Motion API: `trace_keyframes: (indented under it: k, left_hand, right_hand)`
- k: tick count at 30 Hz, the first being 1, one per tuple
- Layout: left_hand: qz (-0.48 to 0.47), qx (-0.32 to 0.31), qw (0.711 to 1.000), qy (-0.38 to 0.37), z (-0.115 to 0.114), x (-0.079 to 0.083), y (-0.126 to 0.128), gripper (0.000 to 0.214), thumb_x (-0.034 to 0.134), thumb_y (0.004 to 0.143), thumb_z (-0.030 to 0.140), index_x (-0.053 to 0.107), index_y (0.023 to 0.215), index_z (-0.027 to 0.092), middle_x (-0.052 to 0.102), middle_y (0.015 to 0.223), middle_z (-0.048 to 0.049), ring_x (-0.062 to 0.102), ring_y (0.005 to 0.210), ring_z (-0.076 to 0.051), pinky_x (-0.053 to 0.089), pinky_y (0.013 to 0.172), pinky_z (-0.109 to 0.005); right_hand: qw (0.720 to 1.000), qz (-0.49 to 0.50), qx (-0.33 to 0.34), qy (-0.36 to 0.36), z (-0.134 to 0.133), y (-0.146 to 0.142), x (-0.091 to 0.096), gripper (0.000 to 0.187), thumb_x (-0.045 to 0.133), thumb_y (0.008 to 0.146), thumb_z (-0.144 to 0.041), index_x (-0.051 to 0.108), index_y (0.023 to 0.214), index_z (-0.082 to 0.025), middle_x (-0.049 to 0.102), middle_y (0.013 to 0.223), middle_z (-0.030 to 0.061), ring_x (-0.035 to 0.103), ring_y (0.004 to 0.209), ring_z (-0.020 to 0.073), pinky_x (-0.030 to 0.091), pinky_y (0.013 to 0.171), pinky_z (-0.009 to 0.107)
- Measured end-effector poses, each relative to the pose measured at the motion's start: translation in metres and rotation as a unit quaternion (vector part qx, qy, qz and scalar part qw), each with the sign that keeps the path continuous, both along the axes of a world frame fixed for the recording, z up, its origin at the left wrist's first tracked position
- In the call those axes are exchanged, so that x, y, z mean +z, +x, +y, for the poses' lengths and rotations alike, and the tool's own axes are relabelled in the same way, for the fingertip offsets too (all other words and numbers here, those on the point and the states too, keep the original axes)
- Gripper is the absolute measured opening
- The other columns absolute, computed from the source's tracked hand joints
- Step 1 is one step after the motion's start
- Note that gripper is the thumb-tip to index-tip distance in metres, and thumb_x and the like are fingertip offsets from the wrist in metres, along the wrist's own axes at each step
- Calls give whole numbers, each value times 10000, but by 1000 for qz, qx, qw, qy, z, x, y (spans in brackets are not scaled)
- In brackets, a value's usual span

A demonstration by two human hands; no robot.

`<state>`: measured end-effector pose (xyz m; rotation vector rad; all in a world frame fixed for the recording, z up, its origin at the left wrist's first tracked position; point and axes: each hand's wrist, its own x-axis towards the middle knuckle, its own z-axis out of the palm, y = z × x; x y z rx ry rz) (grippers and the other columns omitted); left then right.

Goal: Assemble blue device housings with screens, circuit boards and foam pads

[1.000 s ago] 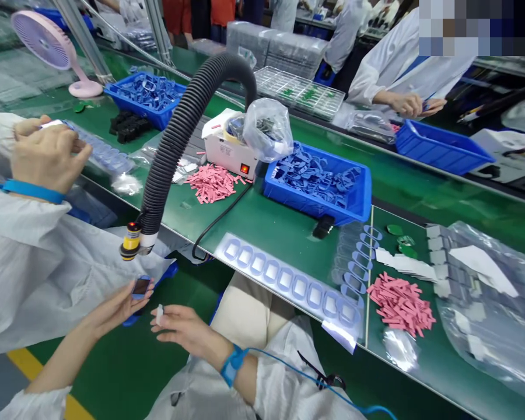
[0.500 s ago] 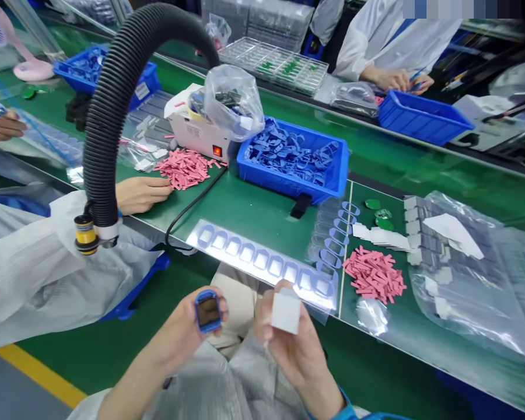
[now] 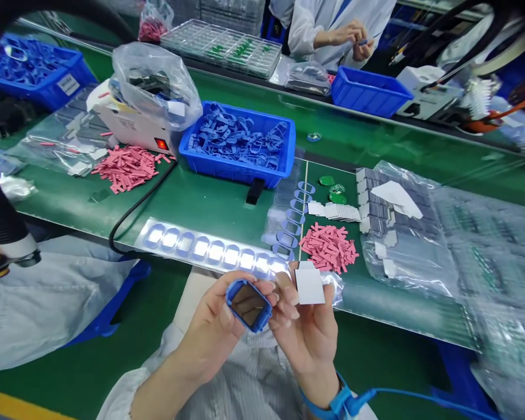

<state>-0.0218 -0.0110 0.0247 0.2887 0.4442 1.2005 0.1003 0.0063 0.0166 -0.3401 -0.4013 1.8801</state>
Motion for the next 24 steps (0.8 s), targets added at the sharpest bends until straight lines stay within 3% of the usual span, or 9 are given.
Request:
trace_keyframes:
  k: [10,13,16,19,22,24]
  left_hand:
    - [31,-8,999,20,7,0,21,282,731,746,352,711,1009,251,765,996,27,685,944,-108,505,849,-151]
    - [43,-7,999,28,9,2,23,270,728,750,351,714,1003,256,764,1006,28,683,953,-106,501,841,-142]
    - [62,0,997,40,9,2,22,276,722,755,352,712,1015,260,759,1022,19,675,974,-124,503,859,-174]
    - [74,2,996,55,8,-1,20,289,712,766,352,699,1043,272,746,1060,18,659,1014,-137,491,899,-204]
    - [86,8,994,66,7,-3,18,286,710,773,338,694,1052,279,740,1073,20,650,1032,-136,478,907,-203]
    - [94,12,993,72,6,-4,17,285,711,776,326,692,1056,279,740,1077,15,652,1027,-133,472,908,-200]
  right_hand:
    - [998,-34,-46,1,3,20,-2,296,570,852,-495,688,800,-229,447,636,-30,382,512,57,441,528,129]
    - [993,-91,-79,13,1,26,-2,269,560,860,-496,681,863,-256,521,668,-23,449,539,66,466,545,158]
    - [969,-196,-138,49,-3,34,2,267,577,848,-501,666,960,-276,591,730,-15,510,582,87,489,564,207]
    - [908,-330,-218,140,-8,41,6,243,624,843,-424,657,1037,-283,642,819,-4,578,680,123,513,607,263]
    - [789,-459,-307,270,-10,45,9,251,639,852,-285,653,1098,-239,680,889,29,622,815,185,517,681,349]
    - [707,-524,-327,343,-10,46,10,288,637,847,-208,643,1135,-210,696,932,51,635,839,213,506,666,375]
